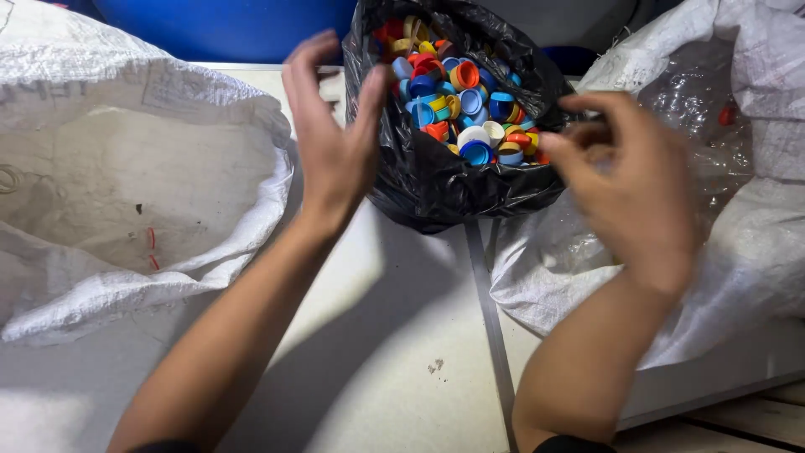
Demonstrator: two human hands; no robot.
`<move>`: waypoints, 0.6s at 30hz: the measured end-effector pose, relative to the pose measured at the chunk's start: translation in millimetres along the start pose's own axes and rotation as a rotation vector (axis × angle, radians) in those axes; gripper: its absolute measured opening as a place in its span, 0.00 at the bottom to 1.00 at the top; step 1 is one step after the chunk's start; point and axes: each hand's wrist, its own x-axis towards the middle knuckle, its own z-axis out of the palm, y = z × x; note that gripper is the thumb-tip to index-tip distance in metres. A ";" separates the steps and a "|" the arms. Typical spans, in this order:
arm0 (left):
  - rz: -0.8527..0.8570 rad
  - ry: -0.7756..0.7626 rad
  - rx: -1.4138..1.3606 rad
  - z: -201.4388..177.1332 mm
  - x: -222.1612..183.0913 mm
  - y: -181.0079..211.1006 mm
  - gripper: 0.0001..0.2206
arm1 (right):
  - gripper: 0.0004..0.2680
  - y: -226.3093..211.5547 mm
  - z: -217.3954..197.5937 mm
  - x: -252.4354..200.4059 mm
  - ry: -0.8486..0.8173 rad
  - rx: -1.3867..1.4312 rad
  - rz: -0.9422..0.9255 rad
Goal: The person sorts plastic bottles and bottle caps by hand. They pick up clear plastic bottles from a white sack, screw on caps from a black bag, and place the assembled bottles into another white sack.
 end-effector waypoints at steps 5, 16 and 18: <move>0.080 -0.122 0.356 31.6 74.4 -46.4 0.23 | 0.16 2.0 43.8 20.0 -0.105 0.012 -0.211; -0.995 -0.277 -0.682 38.7 104.5 -82.1 0.16 | 0.54 31.6 66.5 38.9 -0.527 -0.114 0.008; -0.656 -0.335 -0.370 36.9 96.9 -85.6 0.21 | 0.55 33.2 66.3 39.1 -0.526 -0.110 0.029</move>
